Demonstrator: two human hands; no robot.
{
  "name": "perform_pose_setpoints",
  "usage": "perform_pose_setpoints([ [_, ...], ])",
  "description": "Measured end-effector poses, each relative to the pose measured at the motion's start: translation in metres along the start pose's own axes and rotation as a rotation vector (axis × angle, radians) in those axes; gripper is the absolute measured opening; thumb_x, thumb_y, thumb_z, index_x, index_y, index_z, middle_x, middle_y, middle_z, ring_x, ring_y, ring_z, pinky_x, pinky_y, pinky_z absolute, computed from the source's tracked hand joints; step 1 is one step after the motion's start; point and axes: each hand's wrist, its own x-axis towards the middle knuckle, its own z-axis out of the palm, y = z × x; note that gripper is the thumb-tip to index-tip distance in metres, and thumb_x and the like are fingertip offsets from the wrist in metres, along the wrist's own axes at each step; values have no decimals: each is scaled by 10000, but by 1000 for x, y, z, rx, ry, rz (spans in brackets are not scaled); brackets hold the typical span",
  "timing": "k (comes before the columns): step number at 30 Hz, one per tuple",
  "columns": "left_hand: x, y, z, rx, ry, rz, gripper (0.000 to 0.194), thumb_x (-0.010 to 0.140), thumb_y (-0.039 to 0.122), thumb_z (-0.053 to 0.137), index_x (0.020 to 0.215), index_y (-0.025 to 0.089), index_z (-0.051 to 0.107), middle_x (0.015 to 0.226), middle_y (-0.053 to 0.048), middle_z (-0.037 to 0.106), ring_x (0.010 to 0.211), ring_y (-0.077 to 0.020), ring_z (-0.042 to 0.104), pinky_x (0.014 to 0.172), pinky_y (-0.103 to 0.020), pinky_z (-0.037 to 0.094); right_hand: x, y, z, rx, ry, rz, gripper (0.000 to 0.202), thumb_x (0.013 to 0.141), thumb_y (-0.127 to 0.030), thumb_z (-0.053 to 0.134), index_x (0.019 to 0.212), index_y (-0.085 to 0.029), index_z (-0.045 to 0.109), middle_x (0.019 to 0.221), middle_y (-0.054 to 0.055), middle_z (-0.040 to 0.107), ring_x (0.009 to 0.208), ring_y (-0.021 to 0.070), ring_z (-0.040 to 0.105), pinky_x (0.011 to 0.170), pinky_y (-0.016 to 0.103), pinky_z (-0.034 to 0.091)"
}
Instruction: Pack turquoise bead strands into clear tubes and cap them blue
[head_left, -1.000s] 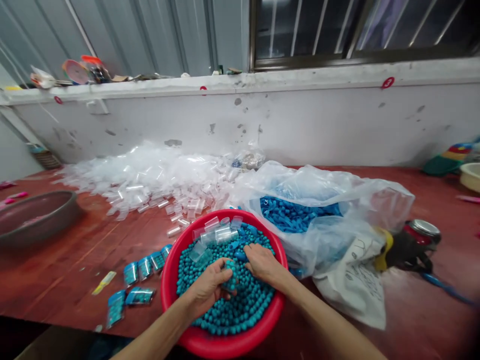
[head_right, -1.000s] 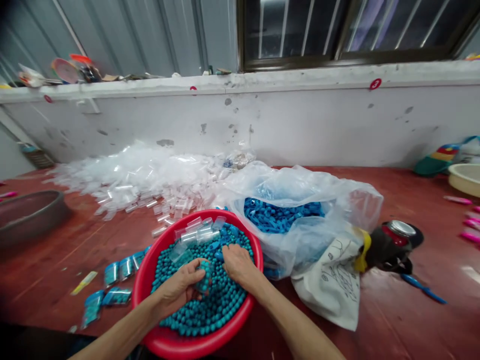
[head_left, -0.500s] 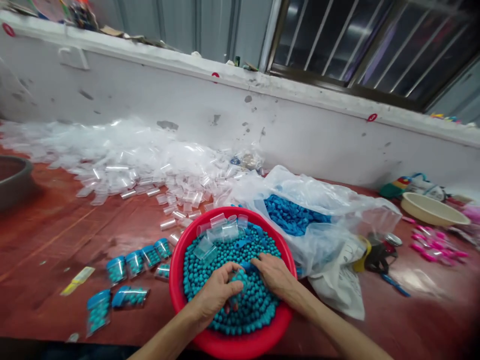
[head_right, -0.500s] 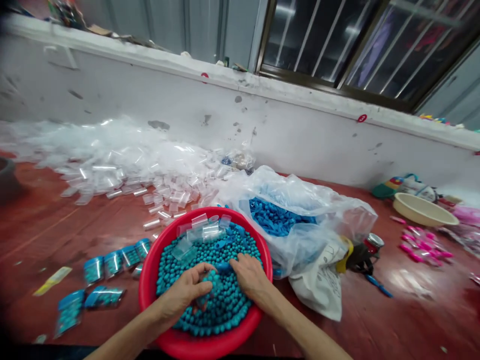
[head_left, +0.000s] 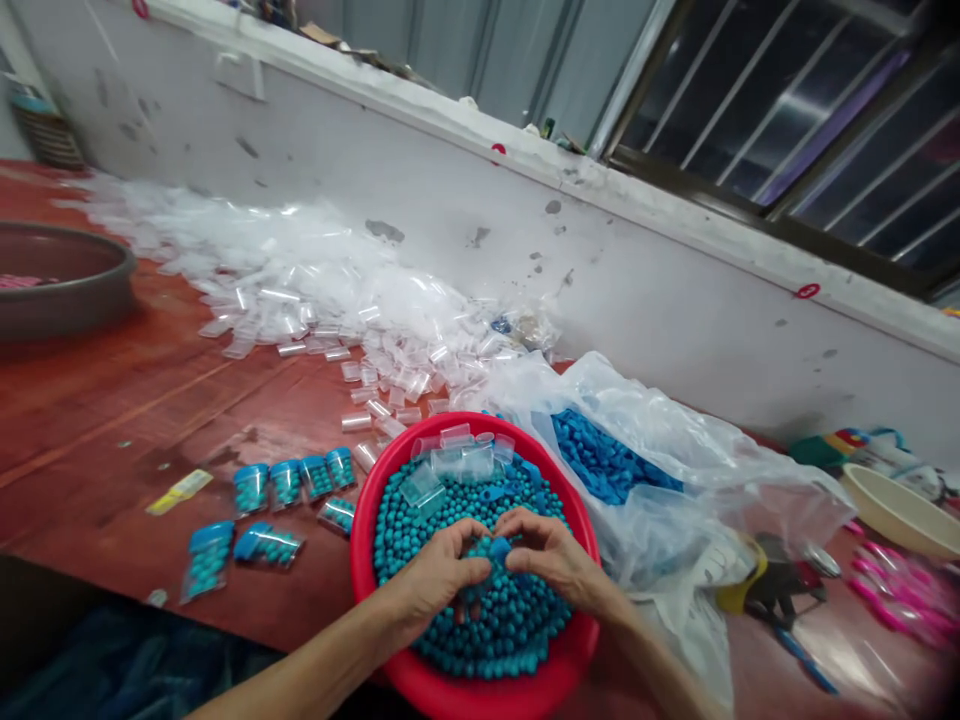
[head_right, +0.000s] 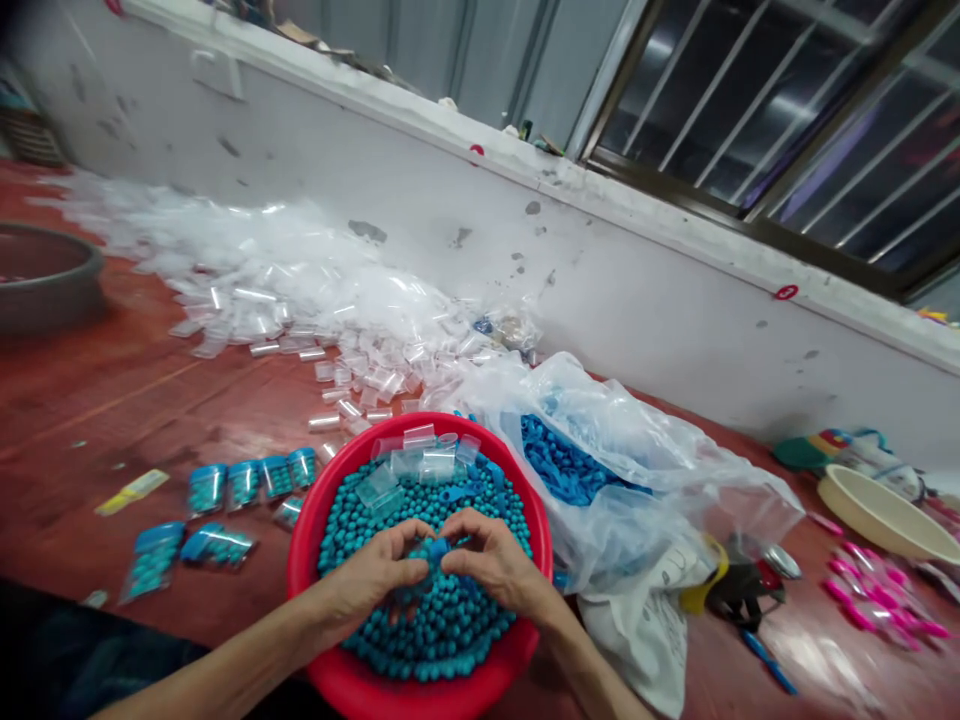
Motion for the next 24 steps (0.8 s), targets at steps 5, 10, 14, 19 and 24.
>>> perform_pose_setpoints([
  [5, 0, -2, 1, 90, 29, 68, 244, 659, 262, 528, 856, 184, 406, 648, 52, 533, 371, -48, 470, 303, -137, 276, -6, 21, 19, 216, 92, 102, 327, 792, -437, 447, 982, -187, 540, 562, -49, 483, 414, 90, 464, 381, 195, 383],
  [10, -3, -1, 7, 171, 20, 91, 210, 697, 253, 493, 875, 177, 413, 705, 33, 563, 376, -39, 469, 314, -139, 281, -20, 19, 14, 146, 100, 23, 350, 808, -426, 445, 1047, -192, 545, 627, -15, 544, 545, 115, 525, 522, 230, 452],
  [14, -5, -3, 14, 242, 54, 80, 255, 684, 208, 476, 930, 189, 413, 701, 59, 515, 364, -28, 451, 317, -140, 293, -26, 19, 11, 137, 158, 25, 356, 796, -420, 458, 1030, -174, 566, 602, -13, 545, 524, 126, 528, 520, 246, 455],
  [19, -5, -10, 22, 292, 76, 105, 302, 674, 212, 462, 968, 183, 403, 753, 41, 491, 361, -31, 443, 310, -156, 293, -32, 19, 17, -165, 237, -78, 299, 847, -336, 403, 1033, -190, 586, 655, 0, 578, 582, 127, 519, 546, 223, 416],
  [24, -6, -12, 25, 291, 174, 98, 410, 676, 205, 454, 1075, 192, 362, 780, 34, 461, 338, -15, 397, 304, -165, 286, -38, 12, 23, -270, 274, -112, 299, 856, -297, 380, 1014, -180, 605, 716, 22, 615, 636, 147, 547, 606, 233, 421],
])
